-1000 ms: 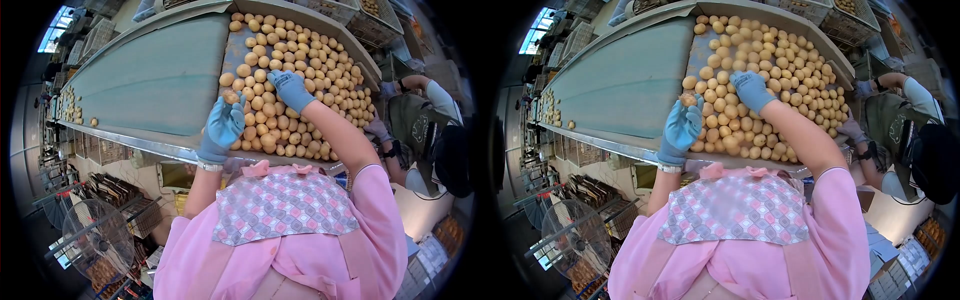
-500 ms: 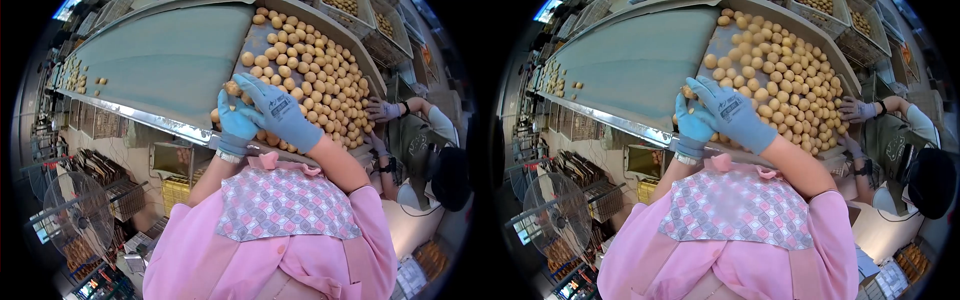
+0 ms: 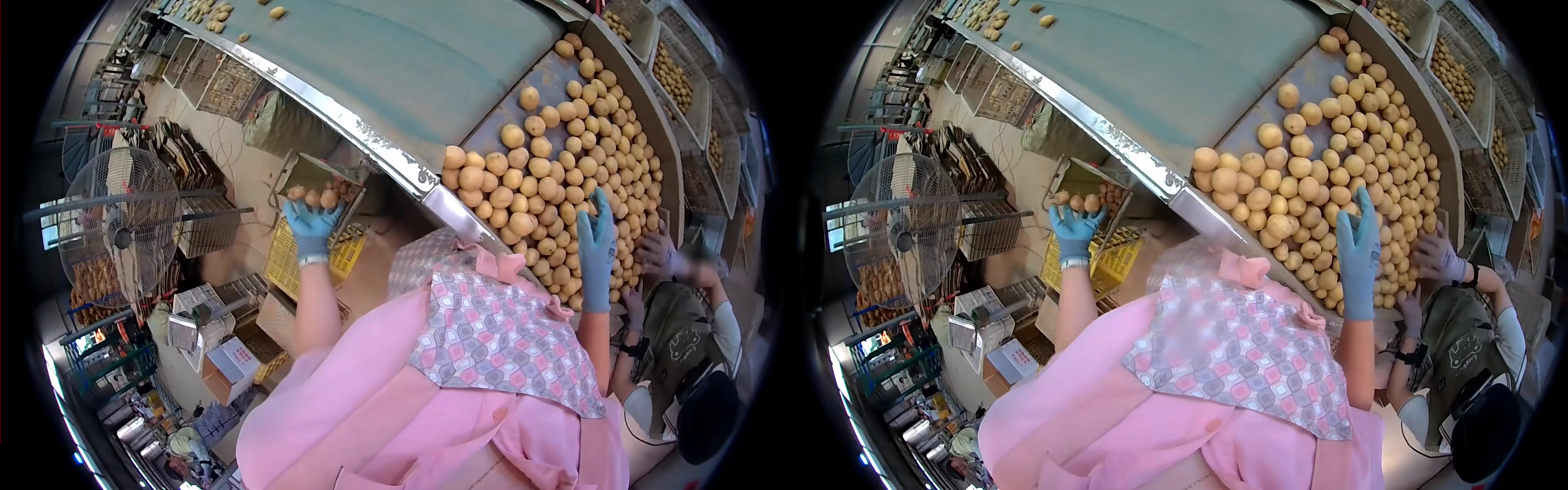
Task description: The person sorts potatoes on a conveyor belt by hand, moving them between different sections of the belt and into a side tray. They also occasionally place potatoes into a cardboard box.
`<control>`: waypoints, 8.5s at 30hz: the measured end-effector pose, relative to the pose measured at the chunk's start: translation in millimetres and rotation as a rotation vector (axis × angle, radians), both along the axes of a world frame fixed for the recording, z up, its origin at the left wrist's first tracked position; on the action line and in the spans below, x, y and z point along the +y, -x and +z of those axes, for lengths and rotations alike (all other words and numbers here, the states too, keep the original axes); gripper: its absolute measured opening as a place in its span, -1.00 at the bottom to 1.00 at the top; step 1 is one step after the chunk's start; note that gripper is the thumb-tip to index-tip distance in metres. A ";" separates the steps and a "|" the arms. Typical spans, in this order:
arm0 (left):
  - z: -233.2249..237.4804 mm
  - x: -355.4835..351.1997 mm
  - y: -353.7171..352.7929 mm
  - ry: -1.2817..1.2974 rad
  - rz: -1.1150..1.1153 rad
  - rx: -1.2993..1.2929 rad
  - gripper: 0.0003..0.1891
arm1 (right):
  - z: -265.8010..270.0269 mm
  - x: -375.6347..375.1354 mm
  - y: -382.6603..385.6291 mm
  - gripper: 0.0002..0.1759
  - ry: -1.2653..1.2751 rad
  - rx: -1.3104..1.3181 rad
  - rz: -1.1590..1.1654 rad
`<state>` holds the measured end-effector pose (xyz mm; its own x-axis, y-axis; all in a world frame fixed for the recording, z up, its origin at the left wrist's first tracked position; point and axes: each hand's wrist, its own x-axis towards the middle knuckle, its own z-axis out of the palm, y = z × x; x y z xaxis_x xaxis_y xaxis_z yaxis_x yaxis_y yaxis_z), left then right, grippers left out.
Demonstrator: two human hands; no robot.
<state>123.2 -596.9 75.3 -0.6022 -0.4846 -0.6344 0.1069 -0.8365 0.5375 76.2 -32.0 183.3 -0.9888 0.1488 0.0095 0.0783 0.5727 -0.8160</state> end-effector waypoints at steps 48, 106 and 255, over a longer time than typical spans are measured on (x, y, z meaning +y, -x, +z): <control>158.3 276.4 152.0 2.051 -1.100 0.724 -0.65 | -80.1 84.2 95.3 -0.45 -0.766 -0.192 0.201; 164.8 256.5 149.4 1.624 -0.820 0.561 -0.63 | -15.1 -96.1 122.4 -0.44 -0.387 0.617 0.168; 346.9 -56.9 326.4 1.607 -0.843 0.535 -0.65 | 144.8 -215.1 257.3 -0.57 -1.001 0.132 -0.033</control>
<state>-203.2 -653.8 422.2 -0.9196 0.1408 0.3666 0.3898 0.4413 0.8083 -181.1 -247.1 328.0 -0.9663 0.0400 0.2541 0.0507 0.9981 0.0355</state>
